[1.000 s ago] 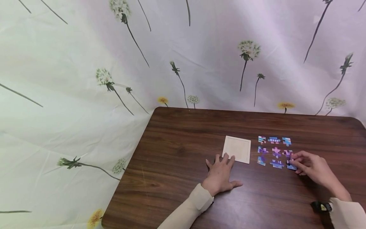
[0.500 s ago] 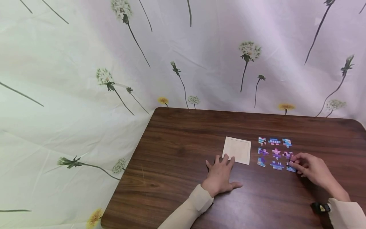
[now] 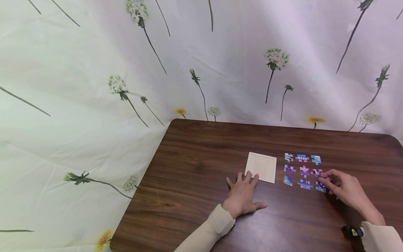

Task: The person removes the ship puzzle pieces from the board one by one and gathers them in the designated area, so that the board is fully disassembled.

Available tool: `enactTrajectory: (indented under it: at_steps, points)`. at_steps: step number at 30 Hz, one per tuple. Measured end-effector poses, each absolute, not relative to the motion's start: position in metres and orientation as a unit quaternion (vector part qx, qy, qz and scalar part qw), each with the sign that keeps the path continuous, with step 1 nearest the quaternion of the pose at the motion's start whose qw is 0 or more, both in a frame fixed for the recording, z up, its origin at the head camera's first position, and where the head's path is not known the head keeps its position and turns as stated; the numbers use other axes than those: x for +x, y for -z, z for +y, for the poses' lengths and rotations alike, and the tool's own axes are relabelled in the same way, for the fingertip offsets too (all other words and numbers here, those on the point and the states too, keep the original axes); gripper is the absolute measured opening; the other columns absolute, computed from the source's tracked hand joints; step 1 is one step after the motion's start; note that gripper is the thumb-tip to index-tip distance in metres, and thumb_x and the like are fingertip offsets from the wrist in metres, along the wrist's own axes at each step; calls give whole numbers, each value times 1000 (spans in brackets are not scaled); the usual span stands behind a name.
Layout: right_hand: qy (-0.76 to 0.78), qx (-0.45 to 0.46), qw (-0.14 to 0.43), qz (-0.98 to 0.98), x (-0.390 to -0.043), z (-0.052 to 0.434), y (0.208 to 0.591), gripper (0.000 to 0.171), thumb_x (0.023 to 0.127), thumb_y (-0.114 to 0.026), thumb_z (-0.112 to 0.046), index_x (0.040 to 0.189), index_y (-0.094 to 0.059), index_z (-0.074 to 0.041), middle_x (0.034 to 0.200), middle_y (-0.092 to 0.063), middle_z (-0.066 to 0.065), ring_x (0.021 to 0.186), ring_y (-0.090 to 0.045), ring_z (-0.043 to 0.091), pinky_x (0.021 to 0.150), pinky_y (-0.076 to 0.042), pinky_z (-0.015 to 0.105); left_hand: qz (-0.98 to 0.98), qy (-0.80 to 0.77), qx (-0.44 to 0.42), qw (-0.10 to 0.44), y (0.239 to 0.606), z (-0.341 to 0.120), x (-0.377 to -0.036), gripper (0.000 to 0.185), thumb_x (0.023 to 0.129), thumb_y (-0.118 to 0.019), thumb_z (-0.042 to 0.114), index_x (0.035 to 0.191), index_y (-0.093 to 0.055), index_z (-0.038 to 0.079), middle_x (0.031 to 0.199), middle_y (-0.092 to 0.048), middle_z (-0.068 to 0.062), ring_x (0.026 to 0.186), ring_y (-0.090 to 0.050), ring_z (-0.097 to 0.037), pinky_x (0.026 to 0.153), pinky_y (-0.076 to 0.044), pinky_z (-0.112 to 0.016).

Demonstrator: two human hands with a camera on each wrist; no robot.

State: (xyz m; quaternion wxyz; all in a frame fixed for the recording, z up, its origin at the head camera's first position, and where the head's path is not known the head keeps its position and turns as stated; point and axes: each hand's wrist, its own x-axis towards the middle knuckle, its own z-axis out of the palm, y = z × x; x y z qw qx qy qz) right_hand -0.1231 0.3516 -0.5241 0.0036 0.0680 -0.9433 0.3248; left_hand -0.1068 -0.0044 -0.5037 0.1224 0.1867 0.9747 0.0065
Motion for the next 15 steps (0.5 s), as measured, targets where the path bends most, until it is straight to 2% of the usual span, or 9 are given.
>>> enactTrajectory:
  at_steps: [7,11,15]
  points:
    - [-320,75,22,-944,-123,342,518,18,99,-73,-17,107,-70,-2,81,-70,5,52,-55,0,45,-44,26,976,-10,184,120,504,-3,-109,102,78,-67,84,161,-39,32,156,-43,3,144,-45,-32,101,-47,-74]
    - [-320,92,50,-942,-124,334,514,20,96,-75,-12,110,-69,1,84,-71,7,57,-53,-6,47,-44,24,976,-11,184,119,503,-3,-111,103,76,-68,85,161,-40,32,157,-42,1,143,-45,-33,101,-48,-74]
    - [-329,99,49,-938,-126,326,510,20,97,-74,-13,111,-70,0,82,-74,8,63,-55,-9,50,-46,24,975,-16,184,122,503,-3,-113,104,76,-69,84,161,-38,33,160,-39,-1,144,-44,-35,101,-48,-74]
